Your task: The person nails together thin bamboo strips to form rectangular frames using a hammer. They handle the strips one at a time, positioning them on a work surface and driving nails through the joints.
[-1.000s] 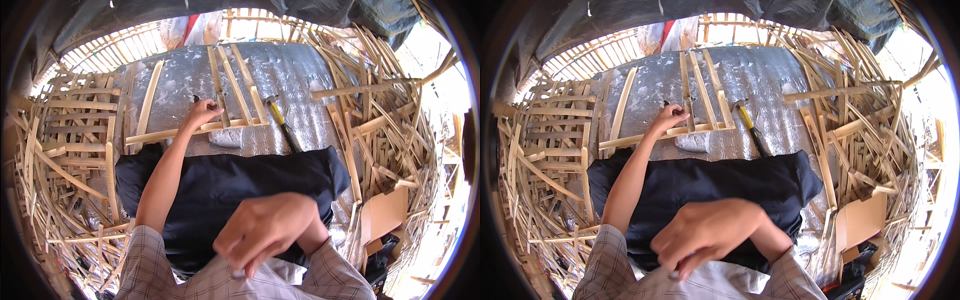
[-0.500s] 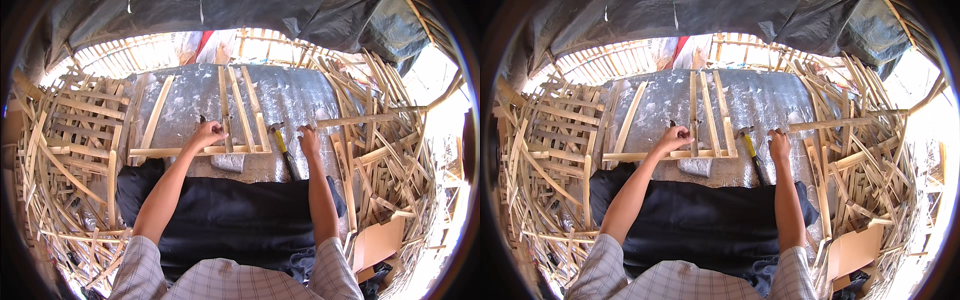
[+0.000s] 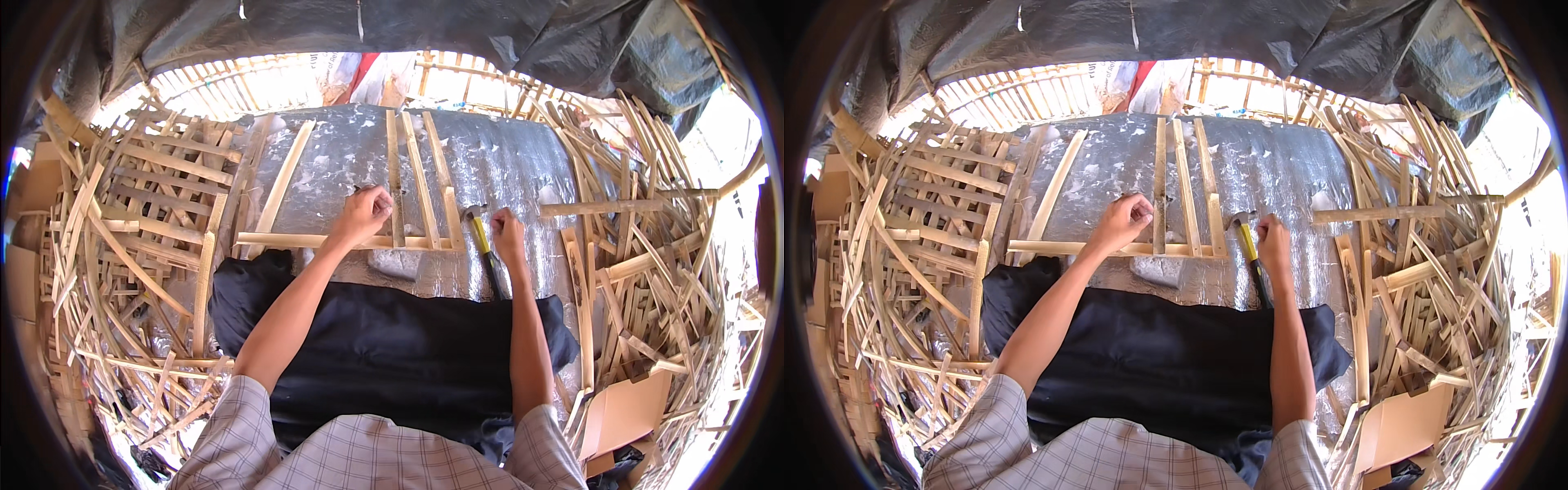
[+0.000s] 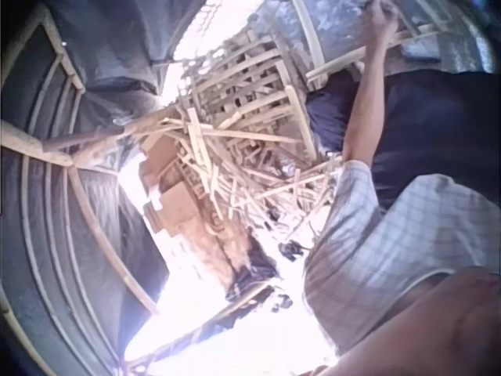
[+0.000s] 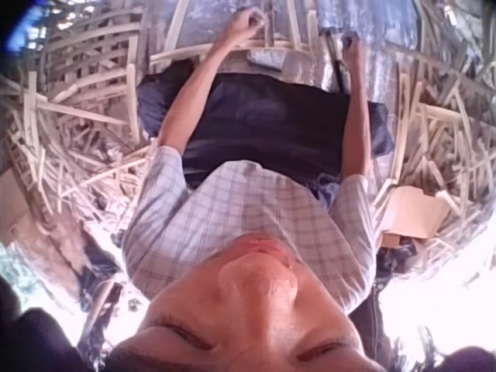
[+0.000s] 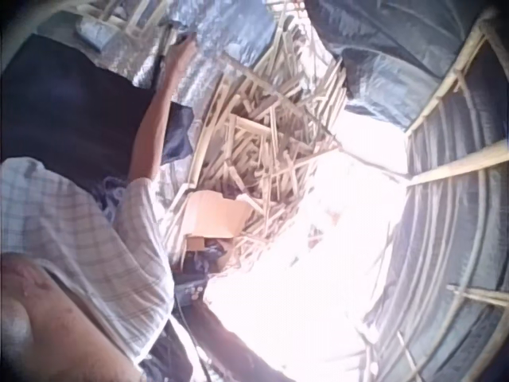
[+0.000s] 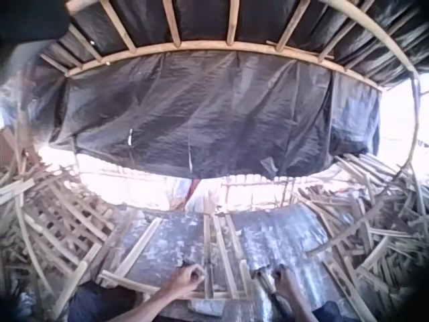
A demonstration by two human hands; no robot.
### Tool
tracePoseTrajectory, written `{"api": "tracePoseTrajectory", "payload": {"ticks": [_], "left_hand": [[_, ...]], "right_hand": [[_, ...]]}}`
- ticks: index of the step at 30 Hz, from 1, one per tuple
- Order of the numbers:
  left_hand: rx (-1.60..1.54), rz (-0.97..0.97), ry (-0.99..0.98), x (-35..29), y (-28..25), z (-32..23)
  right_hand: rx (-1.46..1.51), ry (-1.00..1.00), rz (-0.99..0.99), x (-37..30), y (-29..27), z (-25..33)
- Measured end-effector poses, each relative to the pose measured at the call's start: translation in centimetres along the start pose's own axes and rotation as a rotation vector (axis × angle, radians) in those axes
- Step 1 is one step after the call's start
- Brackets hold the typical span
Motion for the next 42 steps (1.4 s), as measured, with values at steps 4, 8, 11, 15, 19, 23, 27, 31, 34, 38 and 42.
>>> {"api": "tracePoseTrajectory", "payload": {"ticks": [4,8,11,15,19,23,27,31,34,38,42], "left_hand": [[-0.21,0.082,0.006,-2.4,0.1,-2.8],[-0.45,0.273,0.007,-5.4,1.7,-3.2],[-0.615,0.372,-0.109,-5.5,2.1,-3.0],[-0.636,0.492,-0.062,-4.5,2.0,-3.7],[-0.462,0.511,-0.054,-3.6,2.4,-3.5],[-0.463,0.454,-0.14,-3.3,1.3,-2.8],[-0.49,0.378,-0.254,-3.2,1.1,-3.0],[-0.507,0.345,-0.251,-2.9,1.1,-3.0],[-0.425,0.265,-0.253,-2.9,1.7,-2.3],[-0.496,0.103,-0.187,-2.7,0.9,-1.5],[-0.443,0.065,-0.116,-2.8,0.6,-2.2]], "right_hand": [[0.439,-0.228,0.035,-2.3,-1.3,13.4],[0.467,-0.42,0.17,-4.6,-1.1,21.3],[0.492,-0.377,0.119,-4.9,-0.7,20.5],[0.551,-0.347,0.074,-5.3,-0.6,19.8],[0.447,-0.368,0.102,-4.4,-1.4,18.7],[0.135,-0.214,0.152,-2.1,-2.7,12.3],[-0.412,0.234,0.44,-4.0,-2.3,4.1],[-0.43,0.349,0.708,-4.0,-0.2,1.2],[-0.411,0.353,0.661,-4.3,1.7,-0.2],[-0.237,0.297,0.555,-3.8,1.2,0.4],[-0.043,0.252,0.213,-2.6,-0.8,0.5]]}}
Point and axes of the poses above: each hand's wrist, its own x-axis towards the middle knuckle, its own y-axis out of the palm, z = x × y, the point moved 4 cm from there along x, towards the middle knuckle, and after that the axes turned 5 degrees about -y, right-handed, at the moved point
